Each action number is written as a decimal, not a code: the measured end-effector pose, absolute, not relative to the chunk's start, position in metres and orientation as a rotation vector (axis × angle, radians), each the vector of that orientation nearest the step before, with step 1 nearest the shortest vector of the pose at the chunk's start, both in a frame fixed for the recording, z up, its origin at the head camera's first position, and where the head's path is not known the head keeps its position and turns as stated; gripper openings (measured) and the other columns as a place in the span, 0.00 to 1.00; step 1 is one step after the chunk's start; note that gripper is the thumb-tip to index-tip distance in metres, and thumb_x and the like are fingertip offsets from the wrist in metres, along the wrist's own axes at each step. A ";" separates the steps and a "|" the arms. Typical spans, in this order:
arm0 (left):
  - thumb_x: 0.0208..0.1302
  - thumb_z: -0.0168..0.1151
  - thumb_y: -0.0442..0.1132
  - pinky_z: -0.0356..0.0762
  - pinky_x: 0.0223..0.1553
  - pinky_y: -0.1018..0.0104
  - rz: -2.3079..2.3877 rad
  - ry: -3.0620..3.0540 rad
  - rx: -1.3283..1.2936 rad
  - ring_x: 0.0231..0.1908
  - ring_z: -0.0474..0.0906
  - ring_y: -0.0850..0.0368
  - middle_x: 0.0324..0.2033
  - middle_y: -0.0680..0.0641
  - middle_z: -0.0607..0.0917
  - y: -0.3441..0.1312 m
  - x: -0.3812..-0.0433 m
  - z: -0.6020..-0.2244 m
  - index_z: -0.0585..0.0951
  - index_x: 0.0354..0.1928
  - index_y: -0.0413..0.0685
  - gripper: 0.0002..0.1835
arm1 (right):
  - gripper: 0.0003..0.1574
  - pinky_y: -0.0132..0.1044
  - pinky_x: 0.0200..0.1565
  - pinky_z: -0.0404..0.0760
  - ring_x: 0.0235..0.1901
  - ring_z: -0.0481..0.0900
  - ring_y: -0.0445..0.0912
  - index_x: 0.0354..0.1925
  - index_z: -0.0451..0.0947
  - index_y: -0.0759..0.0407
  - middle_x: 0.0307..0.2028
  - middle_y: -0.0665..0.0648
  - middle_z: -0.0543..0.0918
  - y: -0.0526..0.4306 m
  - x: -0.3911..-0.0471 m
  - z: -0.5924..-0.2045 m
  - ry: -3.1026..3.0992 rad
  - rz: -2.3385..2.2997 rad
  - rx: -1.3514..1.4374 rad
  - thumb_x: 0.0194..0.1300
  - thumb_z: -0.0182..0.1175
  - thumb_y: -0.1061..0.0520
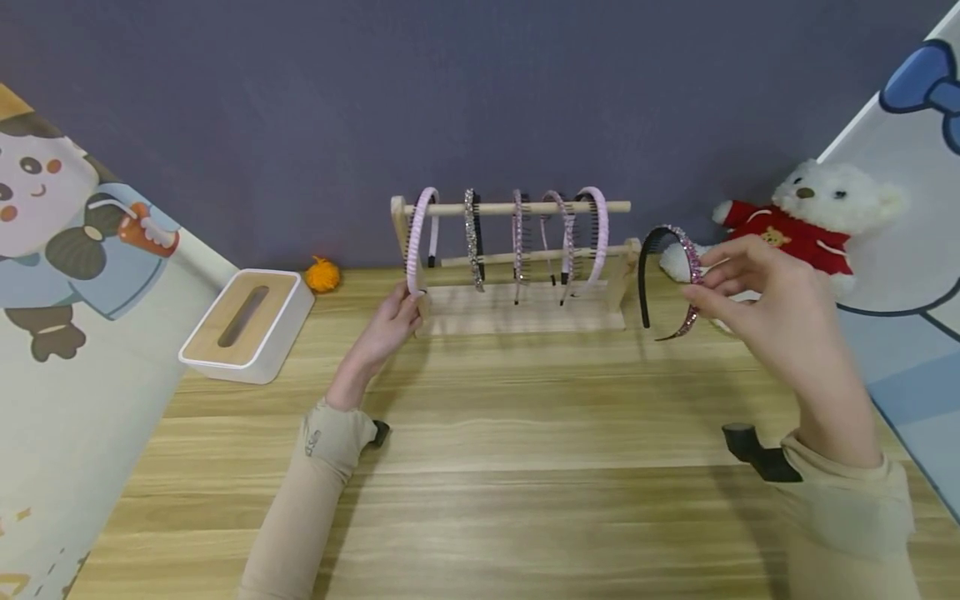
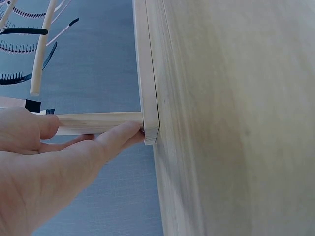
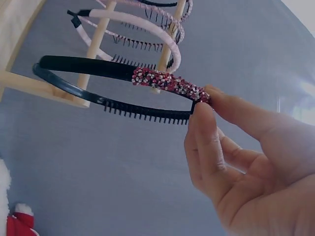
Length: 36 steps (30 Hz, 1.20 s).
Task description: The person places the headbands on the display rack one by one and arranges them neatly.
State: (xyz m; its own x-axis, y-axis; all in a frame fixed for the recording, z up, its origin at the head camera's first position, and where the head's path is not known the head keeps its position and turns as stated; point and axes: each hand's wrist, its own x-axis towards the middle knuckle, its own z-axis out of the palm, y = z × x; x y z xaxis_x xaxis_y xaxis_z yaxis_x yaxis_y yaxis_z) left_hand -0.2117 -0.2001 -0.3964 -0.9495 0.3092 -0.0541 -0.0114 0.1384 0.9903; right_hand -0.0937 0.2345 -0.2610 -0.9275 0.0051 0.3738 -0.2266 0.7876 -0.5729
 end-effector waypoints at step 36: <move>0.90 0.36 0.40 0.62 0.35 0.62 1.915 2.157 0.318 0.30 0.56 0.58 0.42 0.36 0.66 -0.201 -0.213 -0.399 0.57 0.73 0.27 0.23 | 0.23 0.24 0.34 0.70 0.34 0.77 0.26 0.55 0.78 0.64 0.38 0.47 0.84 0.208 -0.140 -0.241 -2.471 1.023 0.156 0.68 0.76 0.59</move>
